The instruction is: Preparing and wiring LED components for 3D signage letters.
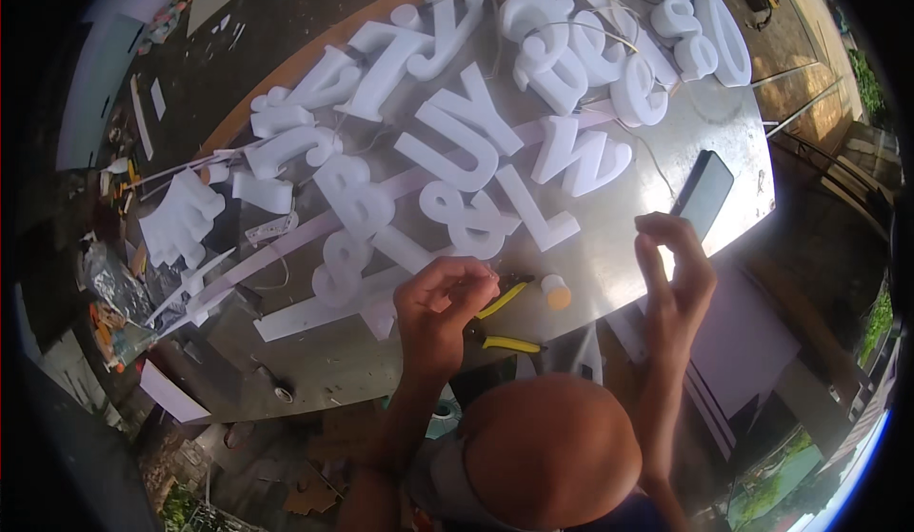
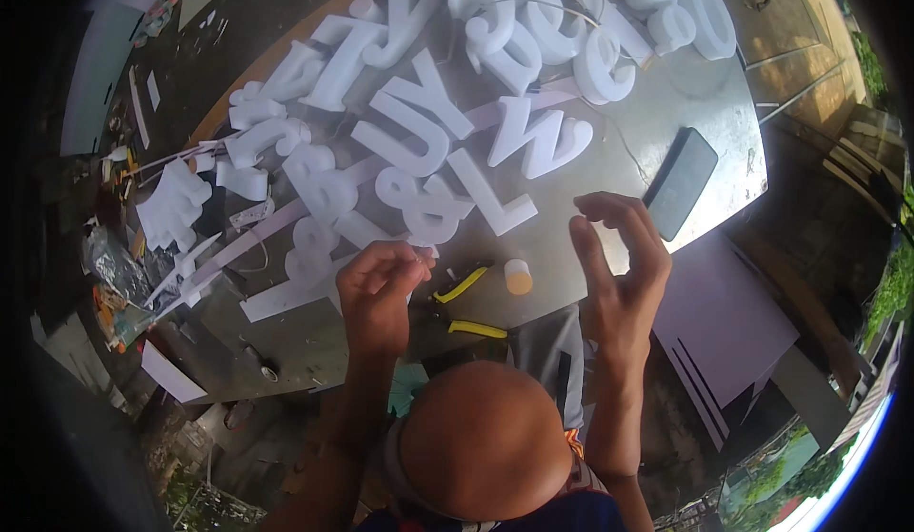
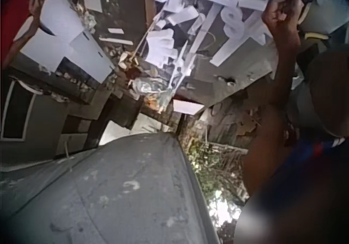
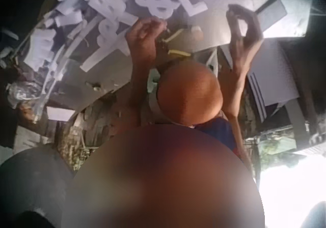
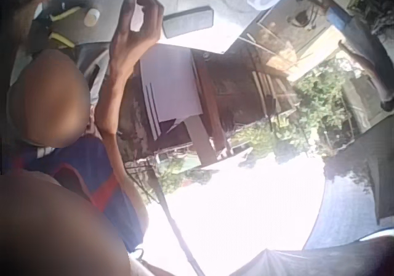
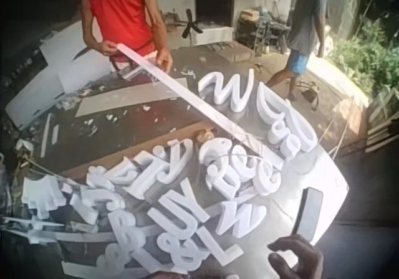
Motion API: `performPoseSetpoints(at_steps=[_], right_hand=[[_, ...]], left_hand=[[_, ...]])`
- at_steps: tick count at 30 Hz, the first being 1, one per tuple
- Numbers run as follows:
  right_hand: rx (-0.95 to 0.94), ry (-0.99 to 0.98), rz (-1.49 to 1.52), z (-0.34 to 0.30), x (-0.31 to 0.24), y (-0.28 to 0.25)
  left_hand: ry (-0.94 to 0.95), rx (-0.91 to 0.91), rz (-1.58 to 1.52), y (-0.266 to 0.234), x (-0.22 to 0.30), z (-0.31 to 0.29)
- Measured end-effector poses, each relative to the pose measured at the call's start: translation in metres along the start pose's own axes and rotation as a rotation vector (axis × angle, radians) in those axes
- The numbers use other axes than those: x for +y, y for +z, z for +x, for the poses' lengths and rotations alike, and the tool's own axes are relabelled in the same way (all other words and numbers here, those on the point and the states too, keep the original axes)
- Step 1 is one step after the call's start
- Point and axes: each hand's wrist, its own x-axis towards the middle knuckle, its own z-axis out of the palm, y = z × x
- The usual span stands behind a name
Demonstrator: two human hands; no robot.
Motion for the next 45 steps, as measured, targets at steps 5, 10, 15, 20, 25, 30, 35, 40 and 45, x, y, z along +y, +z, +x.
performPoseSetpoints(at_steps=[5, 10, 15, 20, 25, 30, 35, 40, 45], right_hand=[[-0.731, -0.100, 0.105, -0.042, -0.060, 0.077], [-0.798, -0.160, 0.004, -0.091, -0.089, 0.136], [-0.856, -0.186, 0.006, -0.128, -0.107, 0.173], [-0.879, -0.125, 0.073, -0.137, -0.119, 0.194], [-0.873, -0.276, -0.120, -0.127, -0.118, 0.200], [-0.902, -0.383, -0.173, -0.117, -0.104, 0.218], [-0.914, -0.637, -0.081, -0.101, -0.098, 0.249], [-0.931, -1.193, -0.406, -0.095, -0.085, 0.335], [-0.821, -1.364, -0.423, -0.104, -0.069, 0.406]], left_hand=[[0.119, 0.063, -0.157, -0.058, 0.012, -0.032], [0.186, 0.110, -0.337, -0.108, 0.007, -0.065], [0.204, 0.197, -0.472, -0.150, 0.004, -0.089], [0.287, 0.208, -0.520, -0.178, -0.002, -0.088], [0.220, 0.160, -0.264, -0.188, 0.003, -0.079], [0.195, 0.266, -0.213, -0.194, -0.010, -0.071], [0.167, 0.525, -0.289, -0.218, -0.023, -0.072], [0.081, 0.825, 0.077, -0.242, -0.056, -0.087], [0.067, 0.818, 0.299, -0.236, -0.070, -0.089]])
